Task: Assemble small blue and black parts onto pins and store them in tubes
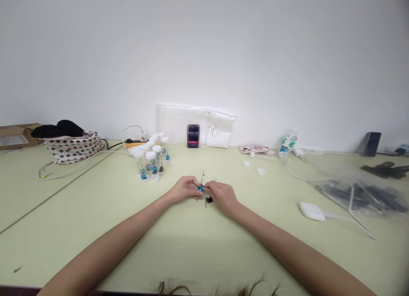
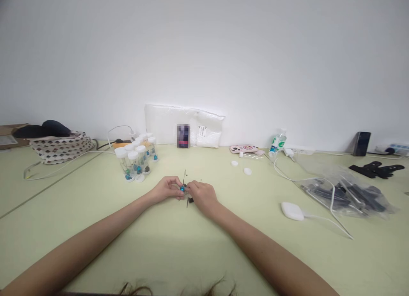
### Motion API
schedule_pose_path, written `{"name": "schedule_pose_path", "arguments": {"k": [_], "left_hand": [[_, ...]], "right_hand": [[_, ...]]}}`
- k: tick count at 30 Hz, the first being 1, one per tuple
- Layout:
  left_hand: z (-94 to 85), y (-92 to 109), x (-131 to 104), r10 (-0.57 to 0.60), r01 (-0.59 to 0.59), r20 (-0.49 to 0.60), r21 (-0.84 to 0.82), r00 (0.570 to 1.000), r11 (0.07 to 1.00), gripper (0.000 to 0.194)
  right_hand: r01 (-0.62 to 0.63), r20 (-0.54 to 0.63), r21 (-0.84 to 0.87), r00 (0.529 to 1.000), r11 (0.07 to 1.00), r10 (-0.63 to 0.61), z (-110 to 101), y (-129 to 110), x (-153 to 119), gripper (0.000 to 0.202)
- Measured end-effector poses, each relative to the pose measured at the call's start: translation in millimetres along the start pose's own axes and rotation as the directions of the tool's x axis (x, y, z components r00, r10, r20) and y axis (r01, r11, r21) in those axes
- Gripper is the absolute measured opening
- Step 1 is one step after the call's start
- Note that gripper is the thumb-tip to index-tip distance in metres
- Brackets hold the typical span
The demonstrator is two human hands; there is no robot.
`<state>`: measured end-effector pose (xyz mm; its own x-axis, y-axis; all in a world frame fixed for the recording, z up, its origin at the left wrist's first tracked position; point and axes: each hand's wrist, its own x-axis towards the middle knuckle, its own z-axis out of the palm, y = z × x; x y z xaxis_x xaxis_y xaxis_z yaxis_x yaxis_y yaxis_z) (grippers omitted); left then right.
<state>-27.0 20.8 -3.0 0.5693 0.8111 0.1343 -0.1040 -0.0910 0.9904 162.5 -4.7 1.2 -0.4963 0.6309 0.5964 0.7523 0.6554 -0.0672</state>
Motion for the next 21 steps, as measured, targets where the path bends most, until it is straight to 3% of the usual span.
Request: {"name": "schedule_pose_path", "arguments": {"k": [9, 16, 21], "left_hand": [[1.4, 1.5, -0.5, 0.005, -0.005, -0.017, -0.019, 1.0, 1.0, 0.031], [2.0, 2.7, -0.6, 0.009, -0.009, -0.001, -0.03, 1.0, 1.0, 0.03], [1.7, 0.3, 0.2, 0.003, -0.003, -0.014, -0.02, 1.0, 1.0, 0.031]], "right_hand": [[0.018, -0.01, 0.125, 1.0, 0.992, -0.017, -1.1, 6.2, -2.1, 0.019], [0.051, -0.019, 0.055, 0.999, 0.997, -0.05, -2.4, 4.1, -3.6, 0.02], [0.036, -0.006, 0.103, 0.999, 0.994, -0.035, -1.5, 3.2, -3.5, 0.019]]}}
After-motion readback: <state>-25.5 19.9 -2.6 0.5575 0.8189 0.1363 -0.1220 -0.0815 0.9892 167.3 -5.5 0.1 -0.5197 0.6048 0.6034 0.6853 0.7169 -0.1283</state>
